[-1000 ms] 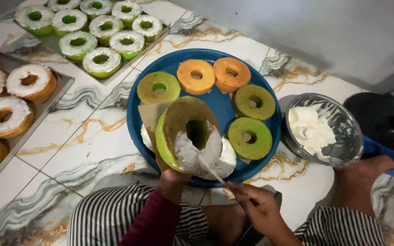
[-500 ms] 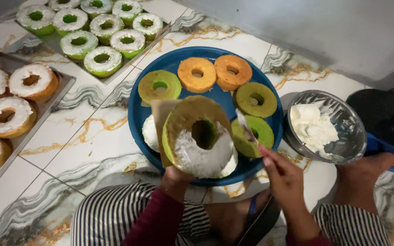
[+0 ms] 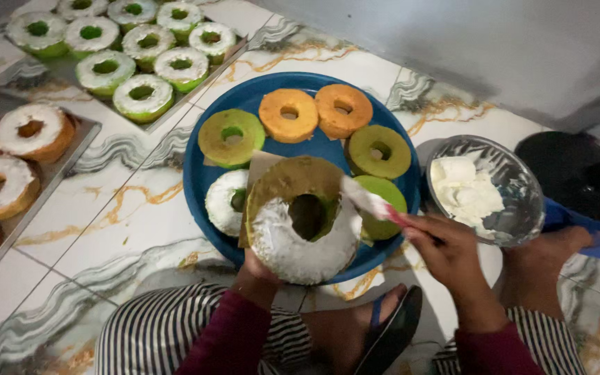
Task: The person sits on the floor and frosts ring-shaped donuts one at a time using a spatula. They scoop white frosting from a metal bowl and spread it over the top surface of each donut, then place the finished donut on a blue tray.
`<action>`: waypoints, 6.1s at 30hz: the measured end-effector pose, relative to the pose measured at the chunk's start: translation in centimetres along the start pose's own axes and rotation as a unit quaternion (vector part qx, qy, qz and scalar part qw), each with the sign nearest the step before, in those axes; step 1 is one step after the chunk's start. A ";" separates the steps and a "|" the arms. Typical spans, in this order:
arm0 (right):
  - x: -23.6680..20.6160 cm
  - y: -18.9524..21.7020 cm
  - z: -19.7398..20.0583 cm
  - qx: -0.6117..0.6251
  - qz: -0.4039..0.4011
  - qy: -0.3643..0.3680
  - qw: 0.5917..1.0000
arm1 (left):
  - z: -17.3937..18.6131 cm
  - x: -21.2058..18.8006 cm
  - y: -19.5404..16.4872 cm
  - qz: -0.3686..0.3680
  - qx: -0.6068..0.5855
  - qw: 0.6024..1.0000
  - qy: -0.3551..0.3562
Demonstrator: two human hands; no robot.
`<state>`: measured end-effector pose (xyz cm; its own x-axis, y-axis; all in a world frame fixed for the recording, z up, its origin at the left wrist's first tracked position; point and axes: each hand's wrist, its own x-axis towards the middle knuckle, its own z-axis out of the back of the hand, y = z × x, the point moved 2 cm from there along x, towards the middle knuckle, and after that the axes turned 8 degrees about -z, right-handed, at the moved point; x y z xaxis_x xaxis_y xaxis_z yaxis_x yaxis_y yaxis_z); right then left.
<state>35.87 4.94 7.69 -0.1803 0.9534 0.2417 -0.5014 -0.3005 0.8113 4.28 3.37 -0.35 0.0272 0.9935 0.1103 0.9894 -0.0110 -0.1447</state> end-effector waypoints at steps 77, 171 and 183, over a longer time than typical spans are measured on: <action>-7.7 3.4 -2.4 -0.068 -0.040 -0.230 0.970 | 0.3 -0.2 3.8 -0.013 -0.042 0.995 -0.084; -5.4 4.4 -3.5 0.082 -0.020 0.108 0.991 | -5.8 -1.1 -0.7 -0.189 0.031 0.978 -0.084; -2.9 4.9 -0.4 0.313 -0.214 -0.066 0.923 | -7.3 -1.1 0.0 -0.096 -0.055 0.993 -0.038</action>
<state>33.61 0.66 10.76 0.0459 0.9887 -0.1425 0.0917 0.1379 0.9862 5.34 1.45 6.73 -0.1699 0.9842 0.0505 0.9851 0.1710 -0.0193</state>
